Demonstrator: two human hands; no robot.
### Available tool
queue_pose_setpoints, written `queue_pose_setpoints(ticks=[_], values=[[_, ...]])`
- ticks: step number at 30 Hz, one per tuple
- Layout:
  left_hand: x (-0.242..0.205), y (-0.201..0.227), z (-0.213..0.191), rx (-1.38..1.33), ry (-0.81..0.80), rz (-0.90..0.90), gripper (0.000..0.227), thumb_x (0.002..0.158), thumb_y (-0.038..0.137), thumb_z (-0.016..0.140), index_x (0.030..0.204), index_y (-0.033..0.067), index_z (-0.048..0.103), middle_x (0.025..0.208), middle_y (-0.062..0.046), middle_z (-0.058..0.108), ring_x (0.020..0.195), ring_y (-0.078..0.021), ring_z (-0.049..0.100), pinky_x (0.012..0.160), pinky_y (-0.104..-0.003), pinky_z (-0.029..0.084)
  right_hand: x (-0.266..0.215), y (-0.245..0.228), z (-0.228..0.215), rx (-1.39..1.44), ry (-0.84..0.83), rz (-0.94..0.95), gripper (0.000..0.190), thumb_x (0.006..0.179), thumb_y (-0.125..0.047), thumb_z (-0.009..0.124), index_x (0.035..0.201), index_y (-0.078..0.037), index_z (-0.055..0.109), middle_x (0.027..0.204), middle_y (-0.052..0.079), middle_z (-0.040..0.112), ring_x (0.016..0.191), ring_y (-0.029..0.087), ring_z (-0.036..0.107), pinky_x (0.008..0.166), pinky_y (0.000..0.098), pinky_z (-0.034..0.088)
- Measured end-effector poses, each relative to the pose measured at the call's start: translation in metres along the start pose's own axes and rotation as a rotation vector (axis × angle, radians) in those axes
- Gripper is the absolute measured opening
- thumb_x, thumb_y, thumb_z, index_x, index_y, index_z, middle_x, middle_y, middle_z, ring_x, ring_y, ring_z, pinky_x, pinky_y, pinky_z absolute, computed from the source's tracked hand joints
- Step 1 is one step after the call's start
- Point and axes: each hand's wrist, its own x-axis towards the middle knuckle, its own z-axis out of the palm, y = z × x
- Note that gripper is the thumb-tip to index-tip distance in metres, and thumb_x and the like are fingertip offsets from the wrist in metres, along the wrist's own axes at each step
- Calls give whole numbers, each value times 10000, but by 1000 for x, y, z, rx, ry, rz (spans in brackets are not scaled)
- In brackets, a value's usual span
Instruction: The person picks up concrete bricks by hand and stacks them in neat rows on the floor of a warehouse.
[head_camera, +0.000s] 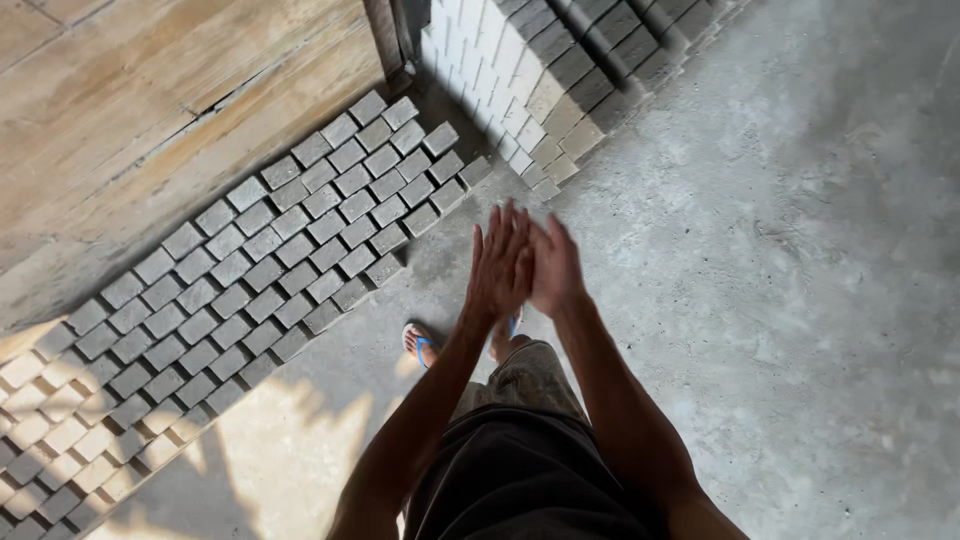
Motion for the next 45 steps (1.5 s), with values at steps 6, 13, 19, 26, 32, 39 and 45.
queue_pose_setpoints(ticks=[6, 13, 19, 26, 32, 39, 45], values=[[113, 91, 58, -726, -183, -441, 766, 1113, 602, 238, 1704, 122, 147, 1754, -206, 164, 1622, -362, 151, 1360, -478, 99, -23, -103, -43, -523, 79, -653, 651, 1150, -521, 199, 1690, -170, 293, 1787, 37, 175, 1652, 311, 103, 1323, 478, 49], [174, 230, 148, -1217, -241, -260, 725, 1150, 516, 137, 1701, 52, 61, 1771, -175, 30, 1628, -334, 0, 1331, -504, 75, -37, -215, -228, -865, 426, -581, 632, 1142, -422, 433, 1667, -92, 308, 1749, 130, 251, 1615, 280, 201, 1339, 422, 146], [253, 254, 205, -1087, -95, -156, 677, 1167, 463, 117, 1708, 56, 95, 1768, -197, 103, 1622, -388, 72, 1292, -571, 150, -34, -337, -270, -446, 273, -526, 586, 1117, -464, 441, 1601, -133, 436, 1640, 135, 478, 1495, 383, 473, 1188, 511, 419], [340, 241, 241, -1100, 53, -284, 702, 1163, 519, 155, 1705, 73, 139, 1753, -186, 205, 1621, -381, 123, 1289, -582, 159, 26, -446, -251, -382, 142, -486, 492, 1124, -390, 434, 1519, -114, 531, 1549, 162, 575, 1412, 381, 572, 1127, 509, 489], [462, 222, 269, -1169, 157, -347, 714, 1154, 538, 151, 1700, 78, 162, 1736, -175, 275, 1616, -391, 172, 1290, -601, 167, 113, -541, -243, -413, 120, -468, 464, 1115, -382, 473, 1473, -107, 581, 1471, 179, 637, 1323, 360, 650, 1057, 475, 545], [606, 215, 254, -1127, 327, -270, 702, 1171, 535, 171, 1686, 60, 210, 1692, -214, 344, 1593, -449, 208, 1289, -621, 200, 206, -671, -206, -525, 80, -398, 445, 1109, -358, 459, 1445, -101, 595, 1433, 173, 660, 1279, 339, 678, 1030, 439, 564], [699, 175, 265, -1079, 532, -437, 684, 1156, 505, 188, 1675, 62, 233, 1653, -229, 407, 1563, -459, 272, 1255, -652, 253, 325, -750, -197, -617, 6, -253, 451, 1099, -371, 473, 1441, -106, 603, 1412, 178, 670, 1259, 341, 686, 1018, 449, 565]])
